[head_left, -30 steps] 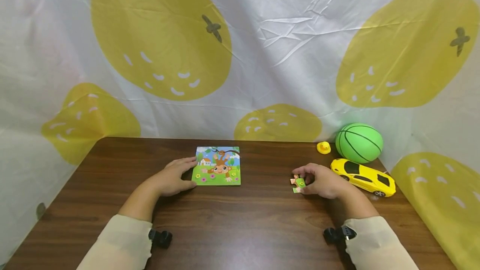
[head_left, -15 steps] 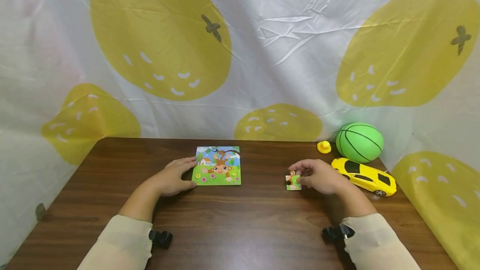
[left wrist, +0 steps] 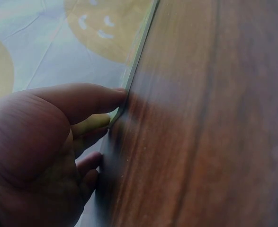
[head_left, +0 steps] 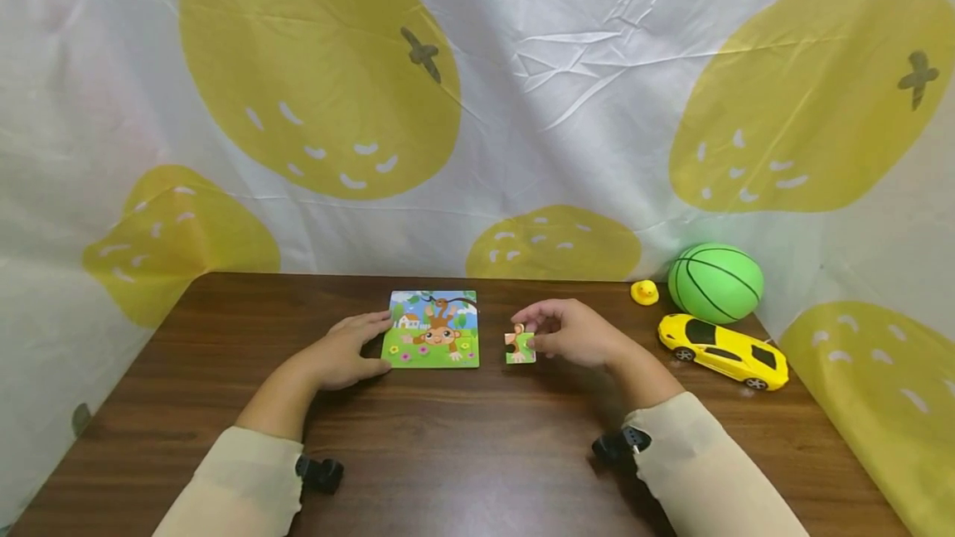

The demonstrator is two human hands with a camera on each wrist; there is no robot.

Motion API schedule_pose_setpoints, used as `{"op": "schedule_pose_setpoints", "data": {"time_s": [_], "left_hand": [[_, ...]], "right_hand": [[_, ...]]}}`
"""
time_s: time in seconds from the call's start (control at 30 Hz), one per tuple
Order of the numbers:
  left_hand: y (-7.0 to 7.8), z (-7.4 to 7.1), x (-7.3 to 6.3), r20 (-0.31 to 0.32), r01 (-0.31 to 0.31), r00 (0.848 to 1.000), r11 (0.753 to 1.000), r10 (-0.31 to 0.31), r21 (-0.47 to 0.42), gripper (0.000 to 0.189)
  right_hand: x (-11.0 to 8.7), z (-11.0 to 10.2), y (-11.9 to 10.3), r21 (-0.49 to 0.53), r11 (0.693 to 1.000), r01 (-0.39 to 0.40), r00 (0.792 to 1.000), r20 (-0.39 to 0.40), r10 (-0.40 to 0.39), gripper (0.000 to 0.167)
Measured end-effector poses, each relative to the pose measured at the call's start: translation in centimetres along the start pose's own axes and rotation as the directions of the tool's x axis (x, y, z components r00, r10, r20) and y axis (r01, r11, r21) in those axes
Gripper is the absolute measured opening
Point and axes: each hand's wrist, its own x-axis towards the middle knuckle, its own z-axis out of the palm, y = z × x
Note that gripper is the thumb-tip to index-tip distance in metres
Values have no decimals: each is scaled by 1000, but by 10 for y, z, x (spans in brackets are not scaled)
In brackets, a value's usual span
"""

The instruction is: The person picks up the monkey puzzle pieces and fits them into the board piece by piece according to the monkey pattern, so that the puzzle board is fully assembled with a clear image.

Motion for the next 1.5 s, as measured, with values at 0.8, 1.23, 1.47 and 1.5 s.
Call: {"op": "schedule_pose_setpoints", "data": {"time_s": [0.8,1.23,1.47,1.5], "left_hand": [[-1,0,-1,-3,8,1000,1000,-8,11,77],[-2,-1,2,-10,-8,1000,1000,8,22,77],[-1,0,1,-7,-15,1000,1000,15,22,76],[-1,0,1,-5,-14,1000,1000,14,20,76]], "right_hand": [[70,53,-26,56,998,0,999,51,-3,39],[80,61,-29,-172,985,-9,999,42,16,31],[80,61,-33,-200,979,-40,996,73,55,30],[80,61,-33,-205,978,-40,995,76,56,30]]}}
